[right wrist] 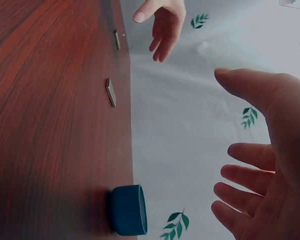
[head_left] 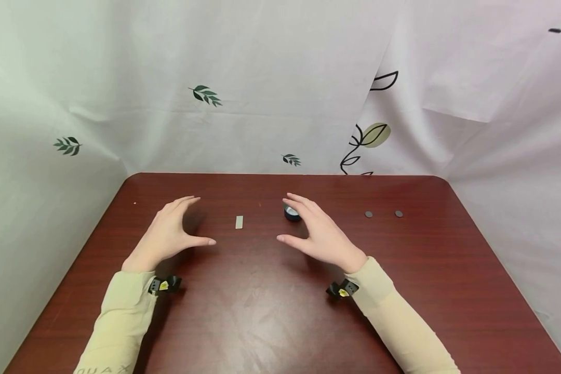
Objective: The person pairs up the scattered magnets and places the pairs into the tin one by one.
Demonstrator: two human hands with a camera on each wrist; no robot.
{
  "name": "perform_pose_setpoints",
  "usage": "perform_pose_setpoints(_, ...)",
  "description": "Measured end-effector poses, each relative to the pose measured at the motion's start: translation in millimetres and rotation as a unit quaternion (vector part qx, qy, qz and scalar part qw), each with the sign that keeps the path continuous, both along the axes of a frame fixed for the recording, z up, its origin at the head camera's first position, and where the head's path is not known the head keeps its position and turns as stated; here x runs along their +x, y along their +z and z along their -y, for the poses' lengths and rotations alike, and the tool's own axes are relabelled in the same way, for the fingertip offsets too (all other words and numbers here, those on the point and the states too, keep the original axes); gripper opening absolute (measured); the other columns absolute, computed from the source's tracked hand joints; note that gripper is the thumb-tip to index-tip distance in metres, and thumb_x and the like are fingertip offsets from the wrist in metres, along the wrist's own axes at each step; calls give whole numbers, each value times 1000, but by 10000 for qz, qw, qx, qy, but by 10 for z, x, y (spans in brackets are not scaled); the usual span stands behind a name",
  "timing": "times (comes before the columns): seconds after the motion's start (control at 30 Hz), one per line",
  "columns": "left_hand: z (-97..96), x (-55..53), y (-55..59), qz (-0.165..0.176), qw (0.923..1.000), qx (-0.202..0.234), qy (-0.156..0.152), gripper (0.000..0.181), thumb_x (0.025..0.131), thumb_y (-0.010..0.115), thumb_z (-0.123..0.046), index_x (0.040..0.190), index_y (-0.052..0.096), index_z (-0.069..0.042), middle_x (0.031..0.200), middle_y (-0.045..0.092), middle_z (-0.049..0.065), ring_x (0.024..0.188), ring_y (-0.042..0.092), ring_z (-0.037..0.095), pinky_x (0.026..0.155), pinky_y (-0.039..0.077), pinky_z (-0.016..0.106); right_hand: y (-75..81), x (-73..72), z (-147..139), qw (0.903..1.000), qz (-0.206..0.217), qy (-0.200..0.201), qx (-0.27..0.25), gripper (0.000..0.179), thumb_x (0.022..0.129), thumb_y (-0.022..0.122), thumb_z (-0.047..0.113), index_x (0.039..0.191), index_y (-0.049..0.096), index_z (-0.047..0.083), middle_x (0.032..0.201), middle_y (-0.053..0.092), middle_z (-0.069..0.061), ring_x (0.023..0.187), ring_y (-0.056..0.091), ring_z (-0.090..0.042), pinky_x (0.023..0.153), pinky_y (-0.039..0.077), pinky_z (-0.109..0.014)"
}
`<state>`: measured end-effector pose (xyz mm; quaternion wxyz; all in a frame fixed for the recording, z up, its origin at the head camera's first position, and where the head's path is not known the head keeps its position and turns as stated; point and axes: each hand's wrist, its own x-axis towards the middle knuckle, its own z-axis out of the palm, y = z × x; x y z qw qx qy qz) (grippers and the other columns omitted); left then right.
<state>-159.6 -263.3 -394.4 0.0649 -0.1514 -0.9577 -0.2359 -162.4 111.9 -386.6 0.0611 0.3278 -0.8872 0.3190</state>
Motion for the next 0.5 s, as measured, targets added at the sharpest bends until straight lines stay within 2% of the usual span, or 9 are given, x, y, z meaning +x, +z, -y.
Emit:
perform_pose_setpoints(0.23, 135, 17, 38, 147, 9997, 73, 179, 118, 63, 91, -63, 149, 43, 3, 147, 45, 26, 133, 38, 49, 107, 29, 66, -22, -28, 83, 9999, 25, 103, -41, 80, 92, 71, 54, 153, 45, 10, 160, 34, 3, 146, 31, -14, 115, 34, -40)
perform_pose_setpoints(0.5, 283, 1, 45, 482, 9979, 127, 410, 119, 66, 88, -66, 150, 41, 3, 148, 43, 28, 134, 36, 50, 106, 32, 66, -53, -113, 182, 9997, 94, 189, -83, 82, 92, 72, 52, 154, 42, 9, 158, 38, -4, 145, 33, -16, 115, 33, -40)
